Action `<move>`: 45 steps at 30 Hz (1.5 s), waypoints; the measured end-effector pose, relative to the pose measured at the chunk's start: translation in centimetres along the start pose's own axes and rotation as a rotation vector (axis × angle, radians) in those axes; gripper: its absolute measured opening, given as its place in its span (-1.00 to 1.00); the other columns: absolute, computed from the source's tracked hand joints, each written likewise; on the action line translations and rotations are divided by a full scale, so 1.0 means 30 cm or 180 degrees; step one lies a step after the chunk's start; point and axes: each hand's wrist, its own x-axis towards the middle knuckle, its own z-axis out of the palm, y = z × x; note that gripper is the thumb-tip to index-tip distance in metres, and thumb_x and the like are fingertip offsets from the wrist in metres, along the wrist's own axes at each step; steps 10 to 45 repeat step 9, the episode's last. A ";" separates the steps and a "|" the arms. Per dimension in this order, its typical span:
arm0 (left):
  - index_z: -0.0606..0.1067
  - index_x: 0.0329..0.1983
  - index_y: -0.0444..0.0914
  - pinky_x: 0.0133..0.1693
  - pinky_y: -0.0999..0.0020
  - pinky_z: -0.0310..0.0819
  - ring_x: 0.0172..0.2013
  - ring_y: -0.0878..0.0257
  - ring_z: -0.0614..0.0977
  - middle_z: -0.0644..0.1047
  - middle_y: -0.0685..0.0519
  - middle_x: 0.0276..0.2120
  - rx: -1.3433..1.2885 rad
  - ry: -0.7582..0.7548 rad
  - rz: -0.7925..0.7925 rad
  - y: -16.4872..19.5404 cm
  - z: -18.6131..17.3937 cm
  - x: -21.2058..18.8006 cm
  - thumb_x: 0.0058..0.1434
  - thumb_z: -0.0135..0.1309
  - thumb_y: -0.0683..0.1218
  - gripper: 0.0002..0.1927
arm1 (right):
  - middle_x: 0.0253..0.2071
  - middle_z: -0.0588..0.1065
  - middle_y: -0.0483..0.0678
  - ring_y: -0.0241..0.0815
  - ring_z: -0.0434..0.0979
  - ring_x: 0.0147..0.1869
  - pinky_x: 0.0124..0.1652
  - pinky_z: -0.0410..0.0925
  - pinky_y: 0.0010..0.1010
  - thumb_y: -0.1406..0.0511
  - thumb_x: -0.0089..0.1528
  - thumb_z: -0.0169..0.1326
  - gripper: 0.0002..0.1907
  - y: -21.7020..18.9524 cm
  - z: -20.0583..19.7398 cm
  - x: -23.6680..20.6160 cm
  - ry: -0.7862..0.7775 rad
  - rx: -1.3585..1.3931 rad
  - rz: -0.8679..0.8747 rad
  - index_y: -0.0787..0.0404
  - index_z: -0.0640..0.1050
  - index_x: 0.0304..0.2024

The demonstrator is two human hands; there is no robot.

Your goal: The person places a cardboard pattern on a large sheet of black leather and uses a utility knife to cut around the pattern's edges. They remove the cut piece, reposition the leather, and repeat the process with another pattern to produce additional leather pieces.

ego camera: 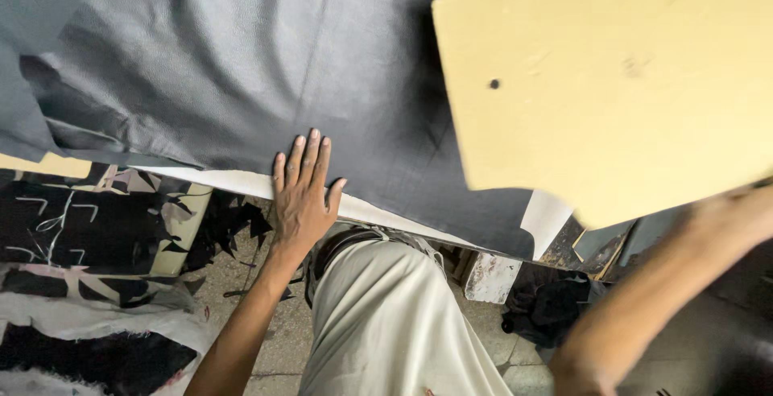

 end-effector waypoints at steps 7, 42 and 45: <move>0.20 0.39 -0.34 0.28 -0.03 0.14 0.28 -0.12 0.32 0.33 -0.26 0.32 -0.1341 0.0043 -0.0347 -0.062 0.136 -0.040 0.24 0.16 -0.12 -0.31 | -0.44 0.35 -0.19 -0.43 0.17 -0.55 -0.58 0.08 -0.61 0.19 0.45 0.07 -0.78 0.739 -0.217 -0.788 0.0248 0.0502 0.1950 0.20 0.42 -0.14; 0.36 0.33 -0.17 0.21 0.14 0.31 0.17 0.00 0.46 0.50 -0.10 0.25 -0.1250 -0.0190 -0.0792 -0.146 0.195 -0.035 0.45 0.13 -0.12 -0.58 | -0.43 0.37 -0.21 -0.45 0.20 -0.52 -0.60 0.07 -0.62 0.29 0.37 0.14 -0.84 0.838 -0.273 -0.905 0.0165 0.0132 0.2185 0.18 0.42 -0.14; 0.36 0.33 -0.17 0.21 0.14 0.31 0.17 0.00 0.46 0.50 -0.10 0.25 -0.1250 -0.0190 -0.0792 -0.146 0.195 -0.035 0.45 0.13 -0.12 -0.58 | -0.43 0.37 -0.21 -0.45 0.20 -0.52 -0.60 0.07 -0.62 0.29 0.37 0.14 -0.84 0.838 -0.273 -0.905 0.0165 0.0132 0.2185 0.18 0.42 -0.14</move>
